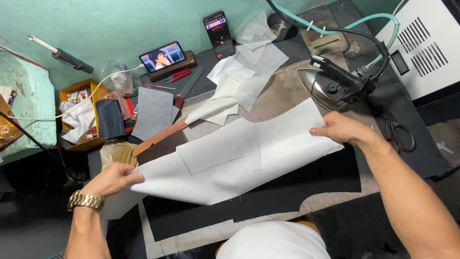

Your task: The person prepares pieces of fabric for sewing by ironing them, using a lint roller to clean the surface, and marking lines with a ruler and chalk.

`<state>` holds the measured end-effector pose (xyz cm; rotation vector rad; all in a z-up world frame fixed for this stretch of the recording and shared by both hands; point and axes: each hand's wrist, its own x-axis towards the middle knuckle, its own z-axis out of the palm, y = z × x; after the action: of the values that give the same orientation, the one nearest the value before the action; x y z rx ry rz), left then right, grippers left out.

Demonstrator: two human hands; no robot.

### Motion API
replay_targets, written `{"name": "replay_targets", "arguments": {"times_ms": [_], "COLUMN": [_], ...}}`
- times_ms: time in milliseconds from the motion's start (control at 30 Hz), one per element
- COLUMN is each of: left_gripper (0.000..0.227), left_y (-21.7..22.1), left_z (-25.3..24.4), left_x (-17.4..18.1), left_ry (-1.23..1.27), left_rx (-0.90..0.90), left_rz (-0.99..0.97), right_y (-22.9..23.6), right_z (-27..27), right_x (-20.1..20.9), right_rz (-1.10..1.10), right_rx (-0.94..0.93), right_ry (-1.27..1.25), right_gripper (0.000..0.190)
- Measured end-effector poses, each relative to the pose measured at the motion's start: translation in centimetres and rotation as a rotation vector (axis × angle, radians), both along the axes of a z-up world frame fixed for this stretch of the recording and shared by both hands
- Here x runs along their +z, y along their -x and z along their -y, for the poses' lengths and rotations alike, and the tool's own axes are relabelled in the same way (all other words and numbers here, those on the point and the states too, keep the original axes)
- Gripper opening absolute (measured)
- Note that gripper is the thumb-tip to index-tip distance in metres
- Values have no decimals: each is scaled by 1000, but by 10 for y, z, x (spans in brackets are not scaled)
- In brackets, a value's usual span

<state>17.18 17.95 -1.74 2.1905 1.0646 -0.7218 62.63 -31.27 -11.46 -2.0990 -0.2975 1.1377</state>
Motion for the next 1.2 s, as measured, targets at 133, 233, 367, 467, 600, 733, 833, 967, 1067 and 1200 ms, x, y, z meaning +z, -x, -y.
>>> {"name": "replay_targets", "arguments": {"times_ms": [133,233,367,467,600,733,833,967,1067,1200], "left_gripper": [44,49,49,51,33,30,28,69,78,69], "left_y": [18,20,23,7,6,42,73,102,104,123], "left_z": [-15,-25,-29,-16,-18,13,89,177,195,187], "left_x": [-30,-61,-95,-69,-66,-97,-107,-117,-119,-139], "left_ry": [10,-45,-148,-262,-626,-890,-669,-421,-524,-605], "left_rx": [-14,-81,-162,-127,-102,64,336,750,722,609], "left_rz": [-20,-71,-89,-19,84,296,370,118,81,74], "right_y": [8,-9,-19,1,-36,21,64,122,145,142], "right_z": [-7,-13,-10,-27,-10,26,93,142,109,137], "right_x": [21,-23,-105,-81,-138,-55,-44,-32,13,4], "right_rz": [-66,30,50,107,460,486,716,668,175,108], "right_rx": [-20,70,-13,-219,-260,-303,-206,-331,-508,-552], "right_ry": [4,96,87,-118,-94,-36,260,379,329,228], "right_gripper": [29,35,39,41,27,50,61,75,69,62]}}
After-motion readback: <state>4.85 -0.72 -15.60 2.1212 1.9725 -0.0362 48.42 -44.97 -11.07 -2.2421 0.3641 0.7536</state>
